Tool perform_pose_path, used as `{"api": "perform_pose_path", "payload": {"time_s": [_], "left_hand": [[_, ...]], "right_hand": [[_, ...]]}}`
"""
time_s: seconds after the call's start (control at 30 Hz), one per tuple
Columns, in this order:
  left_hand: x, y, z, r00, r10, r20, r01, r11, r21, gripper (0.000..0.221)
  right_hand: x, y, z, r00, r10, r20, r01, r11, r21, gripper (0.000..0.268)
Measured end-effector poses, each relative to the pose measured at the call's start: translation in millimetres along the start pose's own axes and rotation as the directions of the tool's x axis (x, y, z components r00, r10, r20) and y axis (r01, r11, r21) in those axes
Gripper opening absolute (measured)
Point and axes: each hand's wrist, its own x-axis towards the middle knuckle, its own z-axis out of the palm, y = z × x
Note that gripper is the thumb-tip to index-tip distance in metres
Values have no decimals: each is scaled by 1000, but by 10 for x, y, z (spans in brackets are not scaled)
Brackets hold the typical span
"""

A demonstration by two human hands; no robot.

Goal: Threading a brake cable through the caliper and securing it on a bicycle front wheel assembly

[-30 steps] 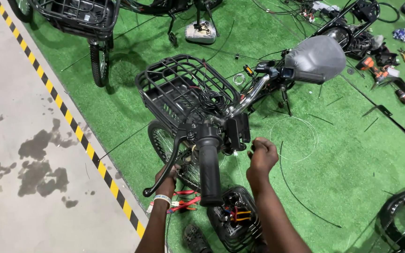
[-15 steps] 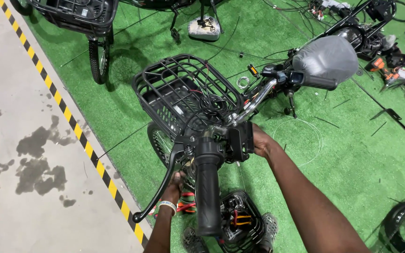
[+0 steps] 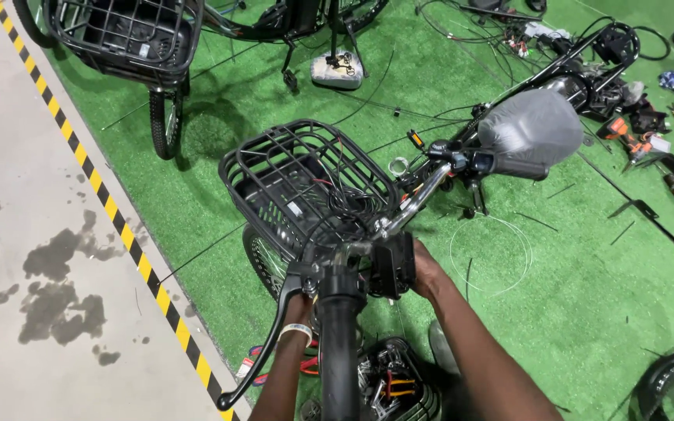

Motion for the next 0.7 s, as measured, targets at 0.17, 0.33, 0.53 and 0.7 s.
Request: {"api": "perform_pose_path", "payload": {"time_s": [0.17, 0.33, 0.53, 0.7], "left_hand": [[83, -481, 179, 996, 47, -71, -41, 996, 73, 53], [-227, -782, 395, 979, 88, -184, -63, 989, 137, 46], [-697, -1011, 856, 950, 154, -273, -92, 970, 226, 40], [-791, -1079, 876, 918, 238, -318, -122, 931, 344, 37]], "right_hand": [[41, 133, -120, 994, 57, 90, -56, 998, -16, 23], [311, 58, 55, 964, 138, 229, -130, 990, -48, 25], [331, -111, -150, 914, 201, 353, -184, 979, -84, 28], [503, -276, -201, 893, 335, 302, -306, 942, -139, 21]]}}
